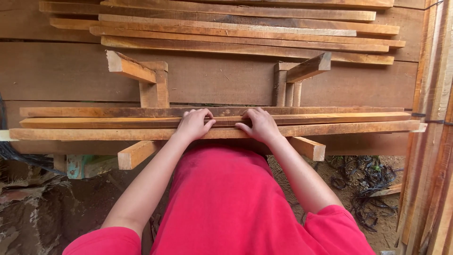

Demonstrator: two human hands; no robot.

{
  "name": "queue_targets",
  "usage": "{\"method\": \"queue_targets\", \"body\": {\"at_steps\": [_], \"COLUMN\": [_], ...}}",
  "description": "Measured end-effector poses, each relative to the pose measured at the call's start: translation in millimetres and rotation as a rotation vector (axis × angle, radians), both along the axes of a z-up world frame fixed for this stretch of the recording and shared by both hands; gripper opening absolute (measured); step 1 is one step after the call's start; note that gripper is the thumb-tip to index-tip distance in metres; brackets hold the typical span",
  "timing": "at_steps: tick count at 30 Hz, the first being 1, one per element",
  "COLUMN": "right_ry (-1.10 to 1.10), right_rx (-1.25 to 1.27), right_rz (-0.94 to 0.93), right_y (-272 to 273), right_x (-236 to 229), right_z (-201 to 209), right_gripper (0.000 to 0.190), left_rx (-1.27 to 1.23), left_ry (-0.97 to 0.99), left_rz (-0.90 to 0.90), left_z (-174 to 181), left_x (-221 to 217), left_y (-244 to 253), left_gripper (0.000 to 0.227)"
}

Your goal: Organizing and bundling small wood planks in a woodworking area.

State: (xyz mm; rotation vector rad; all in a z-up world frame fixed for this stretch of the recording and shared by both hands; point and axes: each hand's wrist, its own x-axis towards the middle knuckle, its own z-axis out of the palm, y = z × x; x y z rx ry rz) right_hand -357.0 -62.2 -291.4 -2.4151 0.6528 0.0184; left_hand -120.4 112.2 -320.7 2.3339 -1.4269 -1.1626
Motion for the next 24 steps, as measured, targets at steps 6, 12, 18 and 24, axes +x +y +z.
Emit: {"method": "queue_targets", "body": {"at_steps": [6, 12, 18, 24], "right_ry": [0.017, 0.041, 0.042, 0.058], "right_rx": [-0.056, 0.132, 0.233, 0.183], "right_rz": [0.049, -0.026, -0.042, -0.063], "right_y": [-3, -4, -6, -3], "right_x": [12, 8, 10, 9], "right_z": [1, -19, -23, -19], "right_gripper": [0.037, 0.025, 0.026, 0.027], "left_rx": [-0.021, -0.006, -0.006, -0.1], "left_ry": [-0.086, -0.01, -0.034, -0.214], "left_rz": [-0.087, -0.026, -0.031, -0.054], "left_z": [-6, -4, -1, -13], "left_x": [1, 4, 5, -3], "left_y": [-9, -2, -11, -12], "left_gripper": [0.035, 0.029, 0.027, 0.049]}}
